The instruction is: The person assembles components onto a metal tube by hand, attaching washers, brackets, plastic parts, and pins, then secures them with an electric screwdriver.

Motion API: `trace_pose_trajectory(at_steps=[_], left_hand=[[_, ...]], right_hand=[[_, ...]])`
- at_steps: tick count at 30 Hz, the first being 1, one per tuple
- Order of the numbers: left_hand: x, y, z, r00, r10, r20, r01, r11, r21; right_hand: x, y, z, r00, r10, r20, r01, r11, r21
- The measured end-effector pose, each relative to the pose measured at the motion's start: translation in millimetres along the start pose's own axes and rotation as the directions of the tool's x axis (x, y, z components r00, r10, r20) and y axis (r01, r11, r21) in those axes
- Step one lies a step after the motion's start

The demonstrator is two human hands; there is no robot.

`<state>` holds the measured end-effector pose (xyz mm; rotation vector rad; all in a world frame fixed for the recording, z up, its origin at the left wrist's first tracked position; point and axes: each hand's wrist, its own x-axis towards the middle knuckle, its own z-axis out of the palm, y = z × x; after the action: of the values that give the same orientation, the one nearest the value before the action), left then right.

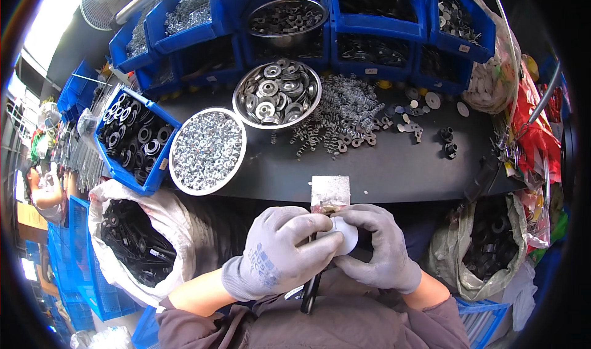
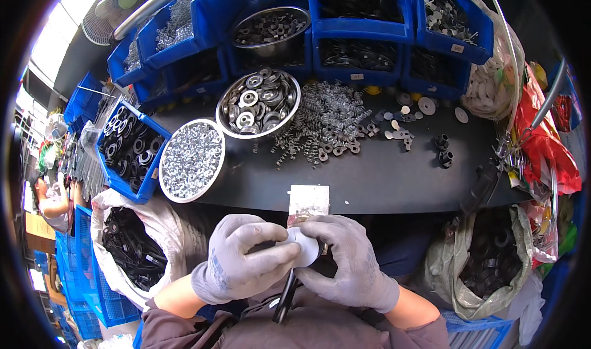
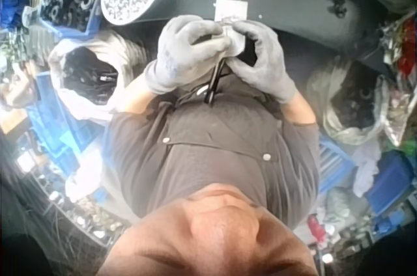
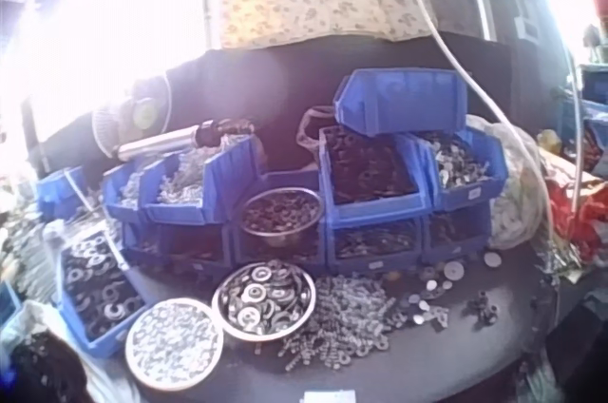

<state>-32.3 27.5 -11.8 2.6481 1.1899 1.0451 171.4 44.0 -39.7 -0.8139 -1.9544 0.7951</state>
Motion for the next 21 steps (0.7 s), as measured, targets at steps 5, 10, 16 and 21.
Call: trace_pose_trajectory(at_steps=[5,10,16,21], left_hand=[[5,-9,-8,0.978,0.161,0.131,-0.172,0.982,0.078],[8,-7,-11,0.964,0.209,0.167,-0.225,0.970,0.088],[8,-11,-9,0.963,0.176,0.204,-0.179,0.984,-0.005],[-2,-14,-4,0.968,0.139,0.208,-0.129,0.990,-0.060]], right_hand=[[11,10,-11,0.991,-0.114,0.075,0.114,0.993,0.007],[17,11,-21,0.961,-0.056,0.272,0.028,0.994,0.104],[18,5,-26,0.959,-0.017,0.281,-0.020,0.992,0.127],[7,7,-34,0.973,0.011,0.231,-0.020,0.999,0.036]])
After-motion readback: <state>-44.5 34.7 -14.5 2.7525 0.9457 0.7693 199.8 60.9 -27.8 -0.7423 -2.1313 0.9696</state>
